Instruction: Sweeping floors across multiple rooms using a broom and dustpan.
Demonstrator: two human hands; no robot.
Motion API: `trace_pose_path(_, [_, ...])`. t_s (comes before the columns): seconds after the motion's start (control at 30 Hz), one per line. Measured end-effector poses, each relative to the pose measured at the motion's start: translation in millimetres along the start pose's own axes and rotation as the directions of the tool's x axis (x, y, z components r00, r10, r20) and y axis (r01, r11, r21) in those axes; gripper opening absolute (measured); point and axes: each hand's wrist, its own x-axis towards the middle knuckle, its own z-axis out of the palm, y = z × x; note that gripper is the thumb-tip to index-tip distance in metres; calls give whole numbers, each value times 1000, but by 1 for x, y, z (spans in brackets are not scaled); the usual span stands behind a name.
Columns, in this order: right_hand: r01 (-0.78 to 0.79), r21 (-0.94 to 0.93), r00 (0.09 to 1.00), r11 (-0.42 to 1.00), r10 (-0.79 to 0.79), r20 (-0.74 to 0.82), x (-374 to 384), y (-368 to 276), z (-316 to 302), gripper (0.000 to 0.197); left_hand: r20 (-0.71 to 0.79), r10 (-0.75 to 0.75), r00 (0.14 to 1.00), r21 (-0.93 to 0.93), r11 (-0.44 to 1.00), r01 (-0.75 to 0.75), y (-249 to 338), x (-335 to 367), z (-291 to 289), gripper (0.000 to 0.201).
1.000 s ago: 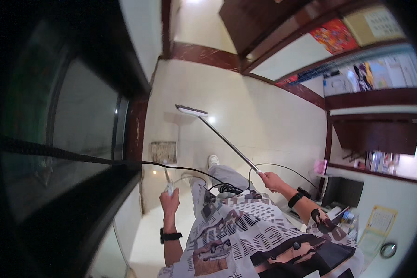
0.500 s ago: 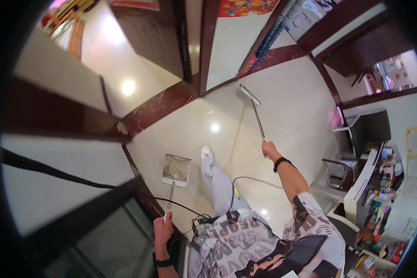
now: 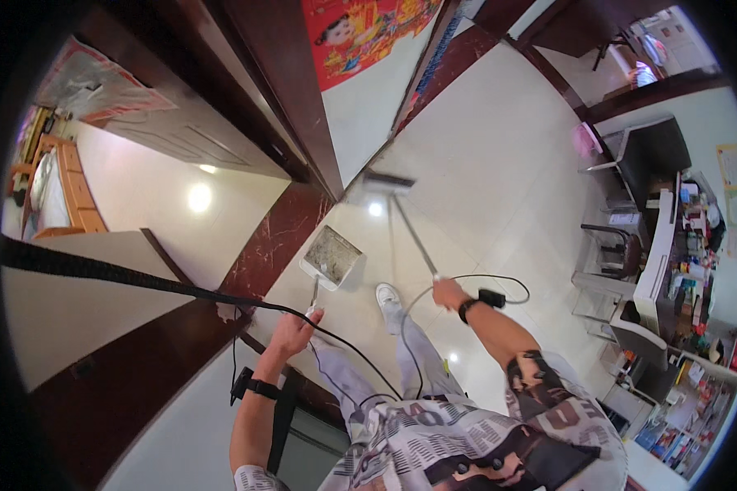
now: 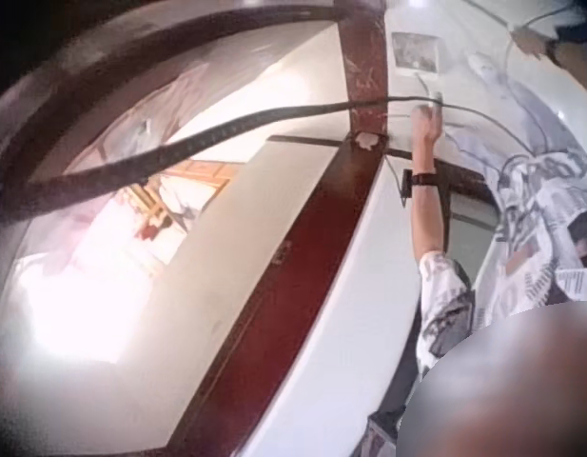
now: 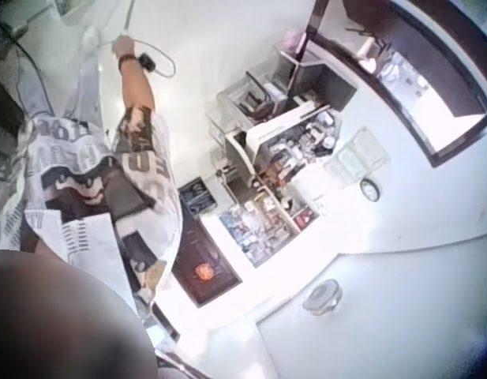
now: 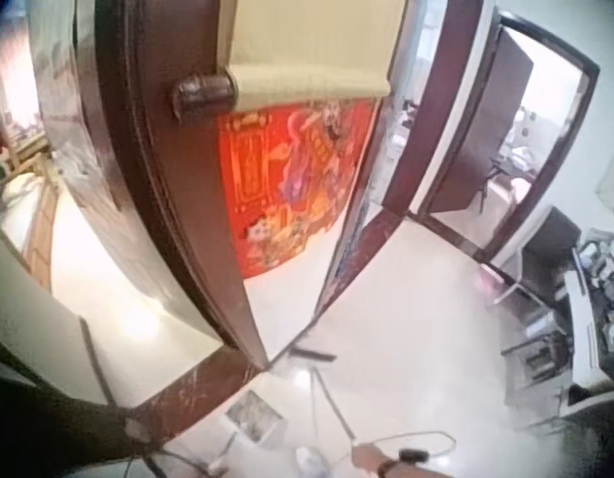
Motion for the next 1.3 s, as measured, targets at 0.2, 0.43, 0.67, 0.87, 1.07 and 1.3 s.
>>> trace_pose_path(0.2, [89, 63, 993, 994, -94, 76, -159, -80, 70, 37, -28, 105, 994, 6, 994, -105, -22, 29, -34, 69])
trace_pose_path(0.43, [-457, 638, 864, 620, 480, 153, -252, -70, 45, 62, 12, 136, 991, -110, 985, -134, -49, 13, -9, 67])
trace_pose_path(0.67, [-347, 816, 723, 463, 686, -82, -70, -5, -32, 57, -6, 156, 988, -122, 980, -155, -63, -13, -24, 45])
trace_pose_path(0.87, [-303, 745, 808, 595, 574, -130, 138, 108, -75, 36, 84, 281, 956, 153, 945, -291, -13, 27, -26, 42])
trace_pose_path(1.07, [77, 59, 979, 995, -64, -195, 87, 20, 66, 17, 244, 193, 950, 92, 971, -221, 16, 58, -6, 54])
trace_pose_path(1.3, [-310, 631, 950, 711, 257, 177, -200, -105, 22, 41, 256, 78, 964, 82, 991, -102, 64, 64, -13, 69])
